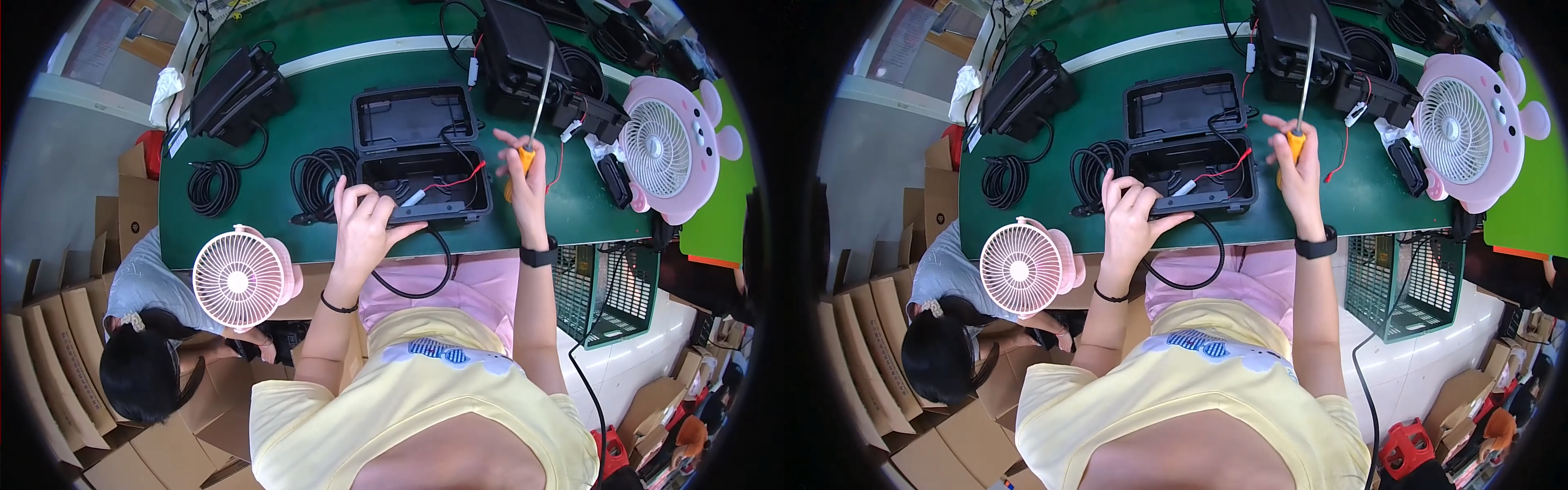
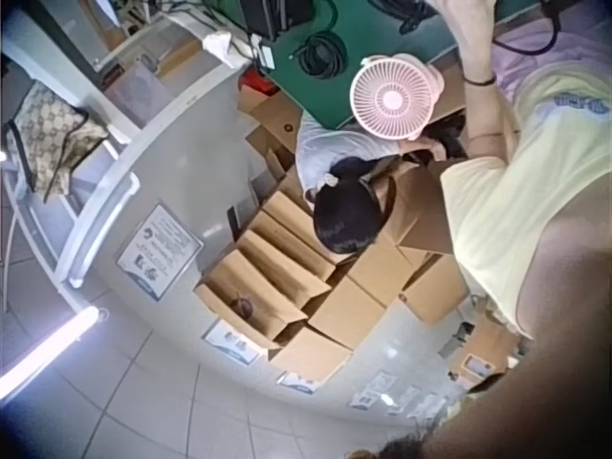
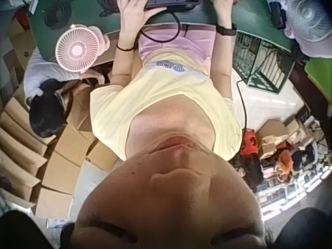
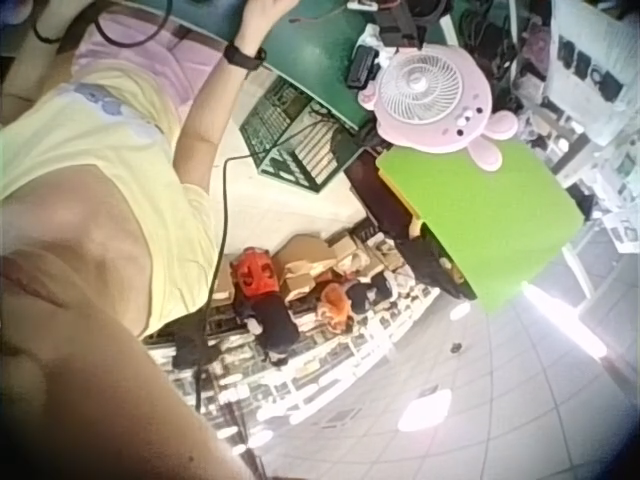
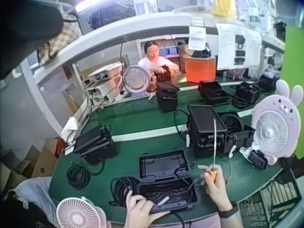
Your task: Assembling and checking electronic components inside plastic housing units at a workshop station.
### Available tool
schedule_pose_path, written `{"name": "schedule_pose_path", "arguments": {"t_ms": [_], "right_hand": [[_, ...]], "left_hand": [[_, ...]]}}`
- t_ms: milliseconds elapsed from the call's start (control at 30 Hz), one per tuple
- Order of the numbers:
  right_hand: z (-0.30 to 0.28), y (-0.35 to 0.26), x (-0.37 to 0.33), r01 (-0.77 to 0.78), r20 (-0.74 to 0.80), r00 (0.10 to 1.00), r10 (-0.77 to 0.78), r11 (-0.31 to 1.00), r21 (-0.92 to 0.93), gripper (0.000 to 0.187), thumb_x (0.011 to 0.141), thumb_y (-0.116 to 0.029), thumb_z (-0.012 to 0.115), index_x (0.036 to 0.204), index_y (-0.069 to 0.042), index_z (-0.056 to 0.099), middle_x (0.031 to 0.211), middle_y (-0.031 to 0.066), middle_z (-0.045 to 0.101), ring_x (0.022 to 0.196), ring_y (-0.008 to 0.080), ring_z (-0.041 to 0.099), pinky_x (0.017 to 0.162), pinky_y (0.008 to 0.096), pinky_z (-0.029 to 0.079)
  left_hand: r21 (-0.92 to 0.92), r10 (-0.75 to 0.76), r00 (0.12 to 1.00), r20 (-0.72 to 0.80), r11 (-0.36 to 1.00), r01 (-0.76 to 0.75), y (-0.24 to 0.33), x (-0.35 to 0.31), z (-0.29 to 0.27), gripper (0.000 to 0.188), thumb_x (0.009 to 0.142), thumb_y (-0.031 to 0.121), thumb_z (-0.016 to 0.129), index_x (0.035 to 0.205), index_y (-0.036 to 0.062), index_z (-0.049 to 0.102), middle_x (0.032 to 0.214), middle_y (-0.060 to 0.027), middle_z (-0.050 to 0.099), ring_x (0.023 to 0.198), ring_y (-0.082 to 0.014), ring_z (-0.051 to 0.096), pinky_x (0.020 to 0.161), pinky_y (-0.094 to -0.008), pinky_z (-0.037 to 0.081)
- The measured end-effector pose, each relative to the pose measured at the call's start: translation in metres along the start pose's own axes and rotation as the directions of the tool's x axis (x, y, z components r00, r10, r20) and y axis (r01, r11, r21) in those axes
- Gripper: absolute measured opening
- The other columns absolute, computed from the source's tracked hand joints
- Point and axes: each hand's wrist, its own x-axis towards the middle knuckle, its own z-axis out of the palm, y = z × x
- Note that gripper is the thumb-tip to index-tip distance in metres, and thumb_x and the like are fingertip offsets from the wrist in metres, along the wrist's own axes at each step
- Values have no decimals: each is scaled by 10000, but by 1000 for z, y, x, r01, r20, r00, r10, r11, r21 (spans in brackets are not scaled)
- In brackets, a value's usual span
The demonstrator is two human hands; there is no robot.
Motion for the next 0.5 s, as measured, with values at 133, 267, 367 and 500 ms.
{"name": "schedule_pose_path", "arguments": {"t_ms": [133, 267, 367, 500], "right_hand": [[8, 17, 29, 46, 51, 998, -37, 982, -184, 205, 1017, -207, 557, 1139, -66, 471, 1358, 133, 580, 1058, 122, 561, 927, 264, 436], [19, 25, 42, -23, 91, 995, 47, 968, -249, 230, 1004, -239, 586, 1104, -62, 476, 1394, 154, 550, 1153, 157, 543, 993, 296, 413], [20, 25, 50, -118, 124, 984, 129, 989, -92, 223, 973, -226, 641, 1046, -66, 503, 1388, 220, 524, 1261, 205, 489, 1042, 311, 377], [16, 14, 53, -77, 198, 974, 105, 986, -148, 199, 954, -161, 653, 1026, -61, 497, 1316, 215, 583, 1241, 197, 526, 1008, 303, 399]], "left_hand": [[16, -7, 998, -65, 1000, 8, 2, 0, 0, 510, 579, 398, 887, 756, 7, 612, 890, -112, 607, 1038, -317, 553, 1067, -609, 339], [-19, 48, 992, -116, 999, -51, -4, 1, 2, 524, 576, 409, 890, 723, -6, 606, 853, -118, 580, 1133, -343, 558, 1071, -642, 326], [-11, 108, 991, -76, 994, -109, -8, 3, 2, 501, 595, 414, 887, 701, 16, 603, 726, -94, 566, 974, -281, 608, 1099, -674, 279], [-13, 128, 990, -64, 991, -130, -9, 6, 0, 486, 600, 412, 885, 698, 31, 599, 710, -79, 560, 887, -241, 595, 1104, -679, 263]]}}
